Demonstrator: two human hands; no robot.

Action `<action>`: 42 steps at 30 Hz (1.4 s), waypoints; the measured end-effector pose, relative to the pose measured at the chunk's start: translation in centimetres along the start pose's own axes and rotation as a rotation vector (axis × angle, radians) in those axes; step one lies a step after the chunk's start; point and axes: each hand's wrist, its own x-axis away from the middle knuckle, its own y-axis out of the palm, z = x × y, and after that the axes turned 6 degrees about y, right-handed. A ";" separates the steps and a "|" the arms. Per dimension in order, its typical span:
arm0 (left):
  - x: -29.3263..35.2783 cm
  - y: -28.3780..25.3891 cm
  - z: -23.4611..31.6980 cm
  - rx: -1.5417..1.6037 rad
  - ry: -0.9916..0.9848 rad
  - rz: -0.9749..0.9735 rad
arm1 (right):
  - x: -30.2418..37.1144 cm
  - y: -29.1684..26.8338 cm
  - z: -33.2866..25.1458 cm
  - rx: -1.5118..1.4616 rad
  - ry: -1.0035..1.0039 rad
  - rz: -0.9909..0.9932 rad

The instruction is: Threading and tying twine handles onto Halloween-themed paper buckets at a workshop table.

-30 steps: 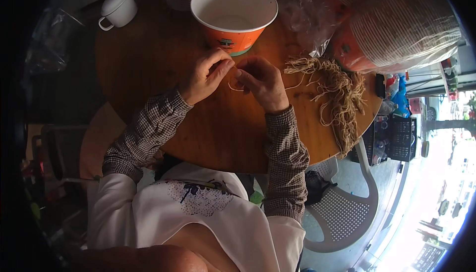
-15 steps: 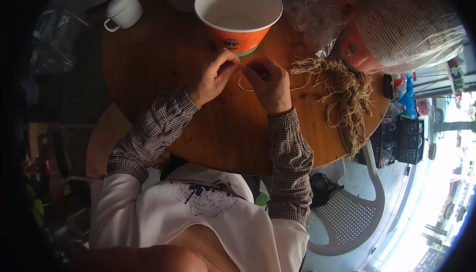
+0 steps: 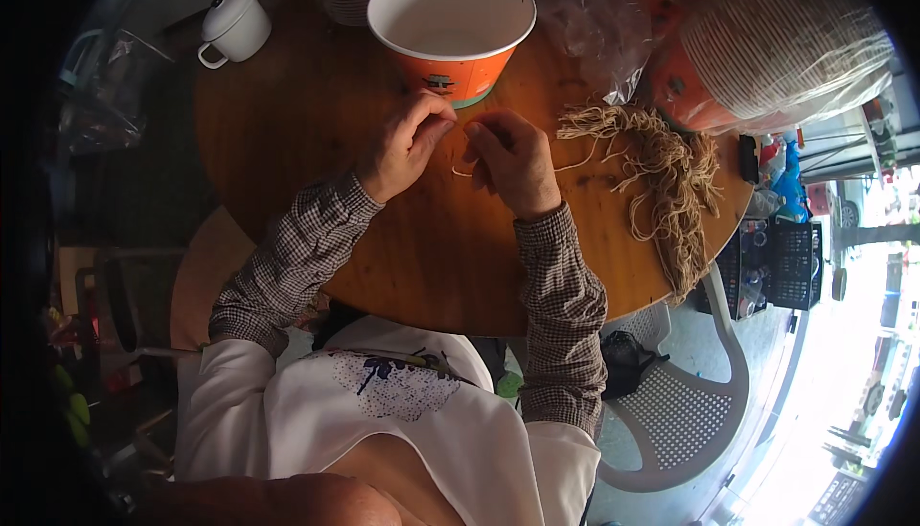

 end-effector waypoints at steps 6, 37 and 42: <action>-0.2 -0.2 0.3 -0.032 0.013 0.004 | -0.3 0.2 0.8 0.117 -0.297 0.087; -6.1 -0.9 1.7 -0.642 0.258 -0.127 | -1.4 -3.5 1.7 -0.611 -0.366 0.277; -3.8 -7.4 4.5 -0.658 0.183 -0.288 | -0.1 -3.4 1.0 -0.639 -0.347 0.363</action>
